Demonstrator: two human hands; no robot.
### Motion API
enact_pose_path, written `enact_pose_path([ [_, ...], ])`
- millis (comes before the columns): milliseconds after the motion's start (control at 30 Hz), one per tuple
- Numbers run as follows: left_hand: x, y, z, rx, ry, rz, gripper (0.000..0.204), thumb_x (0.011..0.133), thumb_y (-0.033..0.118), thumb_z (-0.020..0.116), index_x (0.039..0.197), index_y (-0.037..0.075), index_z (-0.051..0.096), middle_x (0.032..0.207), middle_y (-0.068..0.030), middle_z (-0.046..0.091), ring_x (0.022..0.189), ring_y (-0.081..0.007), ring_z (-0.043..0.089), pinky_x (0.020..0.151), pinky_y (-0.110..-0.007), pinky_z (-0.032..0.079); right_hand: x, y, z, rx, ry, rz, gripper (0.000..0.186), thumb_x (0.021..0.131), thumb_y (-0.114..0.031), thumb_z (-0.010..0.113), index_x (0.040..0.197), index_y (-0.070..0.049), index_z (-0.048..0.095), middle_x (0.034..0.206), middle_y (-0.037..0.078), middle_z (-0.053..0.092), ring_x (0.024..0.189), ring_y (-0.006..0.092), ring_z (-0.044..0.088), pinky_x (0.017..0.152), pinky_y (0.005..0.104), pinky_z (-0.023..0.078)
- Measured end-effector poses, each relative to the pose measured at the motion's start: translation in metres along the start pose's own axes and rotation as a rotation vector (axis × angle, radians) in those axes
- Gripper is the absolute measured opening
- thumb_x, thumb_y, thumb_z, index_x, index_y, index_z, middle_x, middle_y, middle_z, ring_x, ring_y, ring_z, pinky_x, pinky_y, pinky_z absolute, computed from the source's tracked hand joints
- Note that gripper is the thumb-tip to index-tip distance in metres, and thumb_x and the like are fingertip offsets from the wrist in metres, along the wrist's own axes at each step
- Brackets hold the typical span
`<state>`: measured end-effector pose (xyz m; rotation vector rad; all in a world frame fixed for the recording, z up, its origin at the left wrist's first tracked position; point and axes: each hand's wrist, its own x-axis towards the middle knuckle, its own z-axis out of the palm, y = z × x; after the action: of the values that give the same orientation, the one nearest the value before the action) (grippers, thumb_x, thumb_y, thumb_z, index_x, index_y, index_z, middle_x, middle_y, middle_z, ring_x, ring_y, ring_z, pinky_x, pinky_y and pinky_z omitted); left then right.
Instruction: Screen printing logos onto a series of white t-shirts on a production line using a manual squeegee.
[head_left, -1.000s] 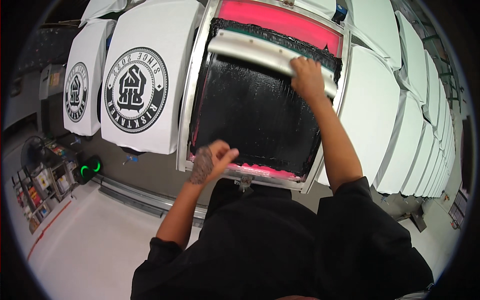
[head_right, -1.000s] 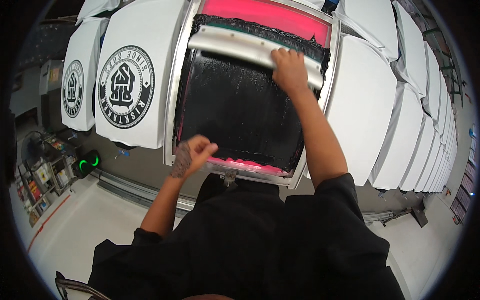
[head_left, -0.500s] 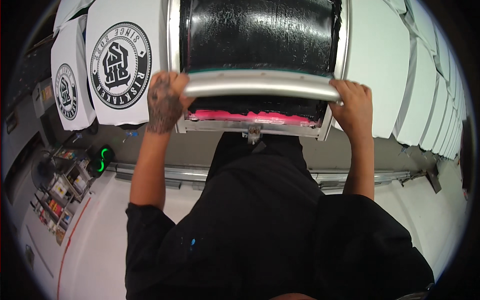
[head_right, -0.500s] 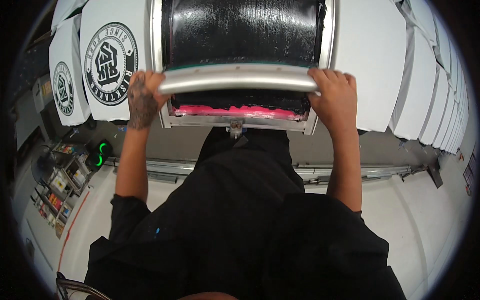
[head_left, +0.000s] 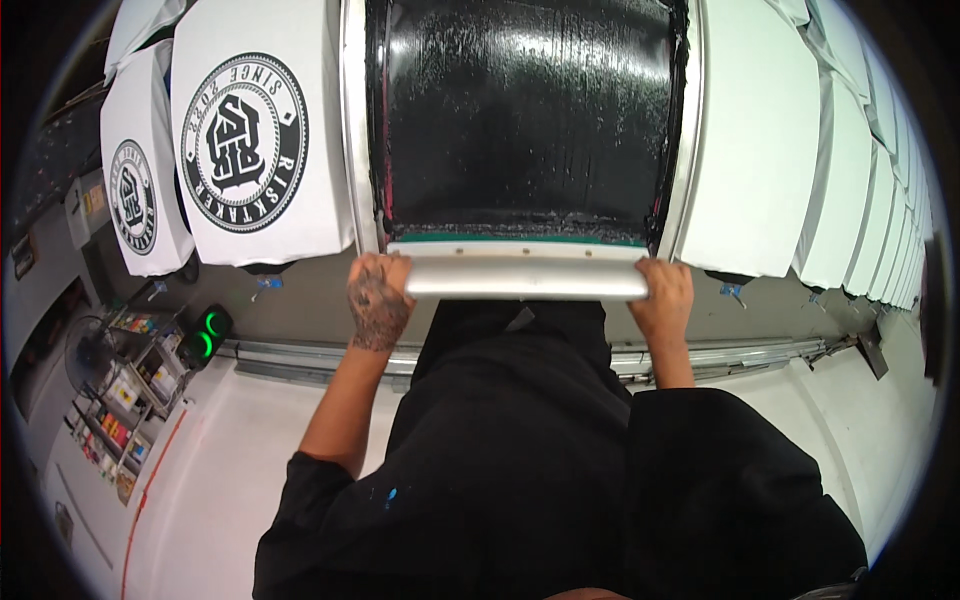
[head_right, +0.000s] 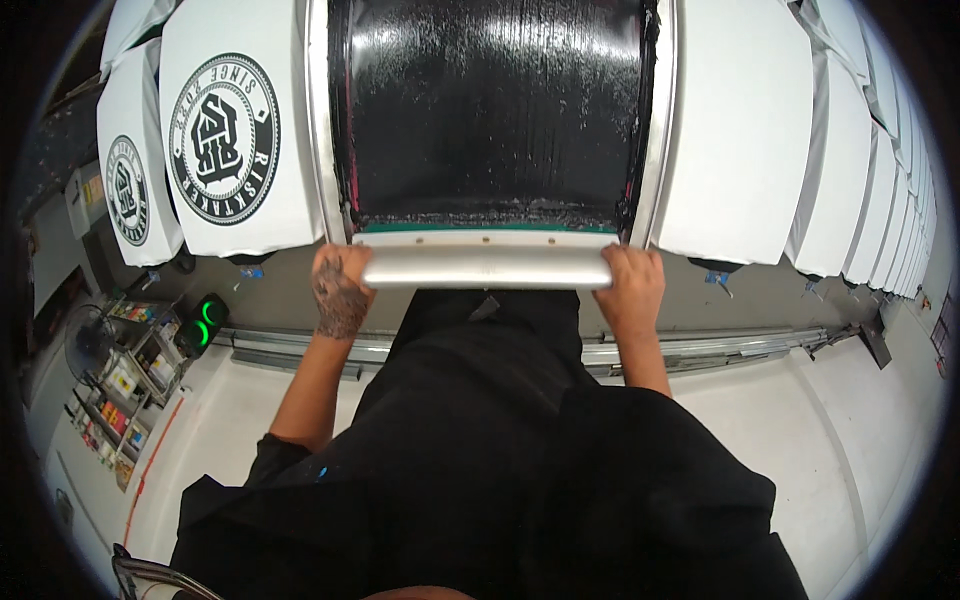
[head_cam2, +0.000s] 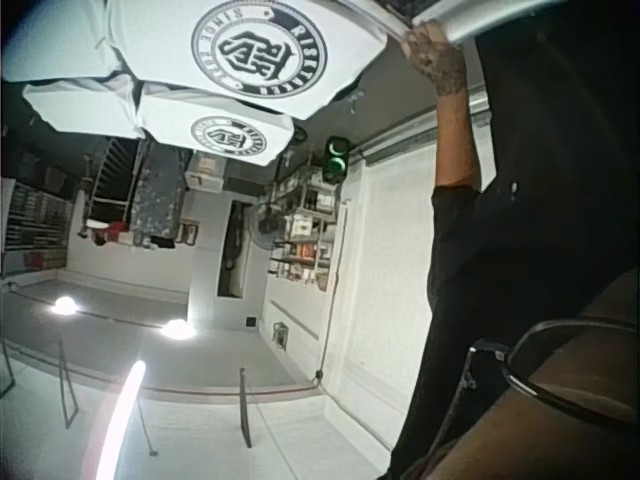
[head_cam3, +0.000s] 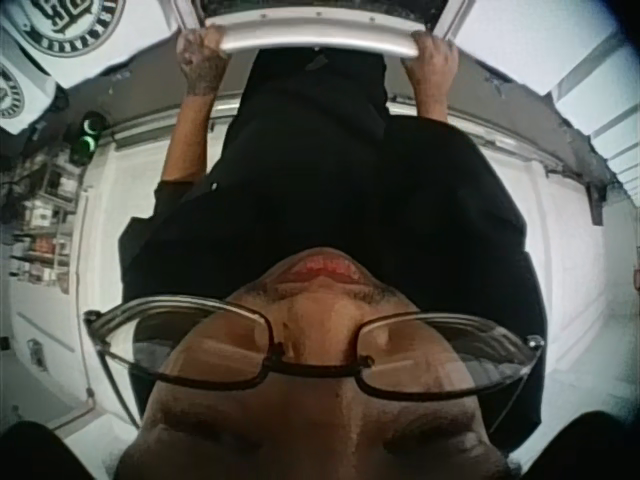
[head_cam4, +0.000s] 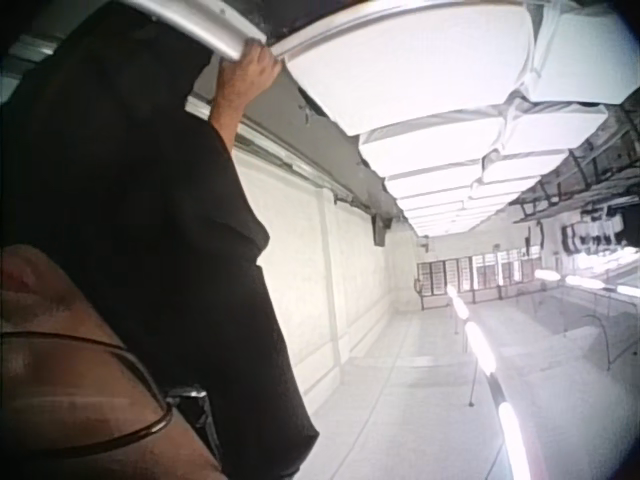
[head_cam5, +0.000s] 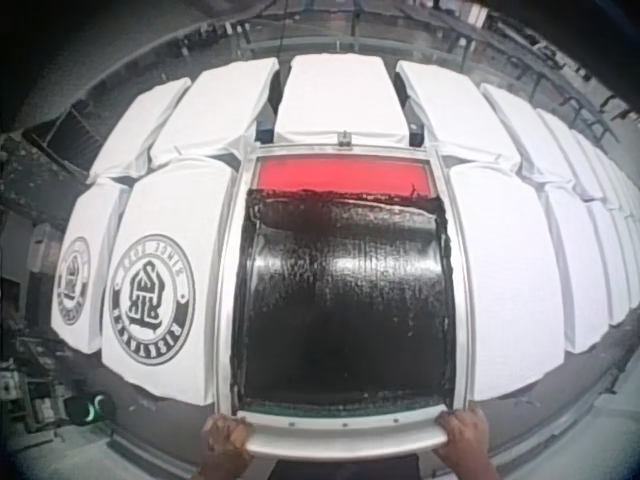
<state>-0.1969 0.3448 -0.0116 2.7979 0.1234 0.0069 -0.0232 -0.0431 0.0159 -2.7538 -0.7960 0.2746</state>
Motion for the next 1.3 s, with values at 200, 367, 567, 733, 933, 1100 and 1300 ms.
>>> enact_pose_path([
  [200, 0.003, 0.005, 0.009, 0.018, 0.059, -0.028, 0.022, 0.075, 0.015, 0.068, 0.095, 0.005, 0.070, 0.092, -0.0129, 0.068, 0.088, -0.0307, 0.066, 0.093, -0.047, 0.051, -0.003, -0.004, 0.007, -0.066, 0.109, 0.048, 0.017, 0.074, -0.008, 0.071, 0.091, -0.010, 0.069, 0.095, 0.004, 0.073, 0.093, 0.0224, 0.069, 0.090, 0.0428, 0.042],
  [367, 0.042, -0.017, 0.021, 0.038, 0.187, 0.048, 0.019, 0.075, 0.010, 0.066, 0.092, 0.003, 0.070, 0.094, -0.0147, 0.064, 0.092, -0.0322, 0.064, 0.088, -0.047, 0.053, 0.024, 0.006, 0.018, -0.091, 0.182, 0.069, 0.017, 0.076, -0.004, 0.067, 0.092, -0.010, 0.068, 0.100, 0.005, 0.072, 0.100, 0.0210, 0.069, 0.088, 0.0407, 0.039],
  [567, 0.254, -0.087, 0.018, 0.210, 0.242, 0.061, 0.039, 0.077, 0.017, 0.068, 0.116, 0.016, 0.066, 0.116, -0.0090, 0.066, 0.109, -0.0297, 0.061, 0.101, -0.044, 0.047, 0.235, 0.055, -0.011, -0.274, 0.208, 0.049, 0.023, 0.070, -0.008, 0.069, 0.092, -0.010, 0.071, 0.086, 0.011, 0.074, 0.077, 0.0303, 0.070, 0.081, 0.0408, 0.045],
  [733, 0.407, -0.081, -0.053, 0.127, -0.248, -0.203, 0.047, 0.070, 0.046, 0.086, 0.099, 0.011, 0.077, 0.097, -0.0175, 0.074, 0.095, -0.0309, 0.071, 0.086, -0.042, 0.056, 0.358, 0.068, -0.060, -0.325, 0.011, 0.077, 0.040, 0.075, -0.035, 0.080, 0.105, -0.009, 0.075, 0.090, 0.019, 0.074, 0.085, 0.0377, 0.072, 0.082, 0.0462, 0.056],
  [933, 0.314, -0.101, -0.060, 0.256, -0.088, 0.032, 0.043, 0.081, 0.053, 0.075, 0.095, 0.012, 0.073, 0.089, -0.0125, 0.075, 0.084, -0.0315, 0.074, 0.075, -0.045, 0.059, 0.277, 0.019, -0.072, -0.375, 0.050, 0.001, 0.038, 0.071, -0.038, 0.083, 0.096, -0.011, 0.077, 0.086, 0.013, 0.075, 0.080, 0.0343, 0.071, 0.082, 0.0422, 0.053],
  [1100, 0.072, -0.046, -0.021, 0.101, 0.113, 0.132, 0.033, 0.072, 0.009, 0.078, 0.103, 0.010, 0.065, 0.105, -0.0086, 0.068, 0.097, -0.0296, 0.066, 0.092, -0.047, 0.050, 0.072, -0.002, -0.044, -0.195, -0.013, 0.051, 0.037, 0.061, -0.002, 0.077, 0.097, -0.011, 0.073, 0.093, 0.004, 0.074, 0.088, 0.0221, 0.068, 0.096, 0.0437, 0.041],
  [1300, 0.031, -0.006, -0.022, -0.122, -0.143, -0.063, 0.027, 0.077, 0.011, 0.068, 0.103, 0.007, 0.069, 0.103, -0.0093, 0.068, 0.101, -0.0321, 0.064, 0.102, -0.046, 0.045, 0.027, -0.009, -0.014, -0.062, -0.064, 0.155, 0.021, 0.072, -0.005, 0.072, 0.091, -0.013, 0.069, 0.092, 0.003, 0.074, 0.088, 0.0213, 0.069, 0.089, 0.0406, 0.041],
])
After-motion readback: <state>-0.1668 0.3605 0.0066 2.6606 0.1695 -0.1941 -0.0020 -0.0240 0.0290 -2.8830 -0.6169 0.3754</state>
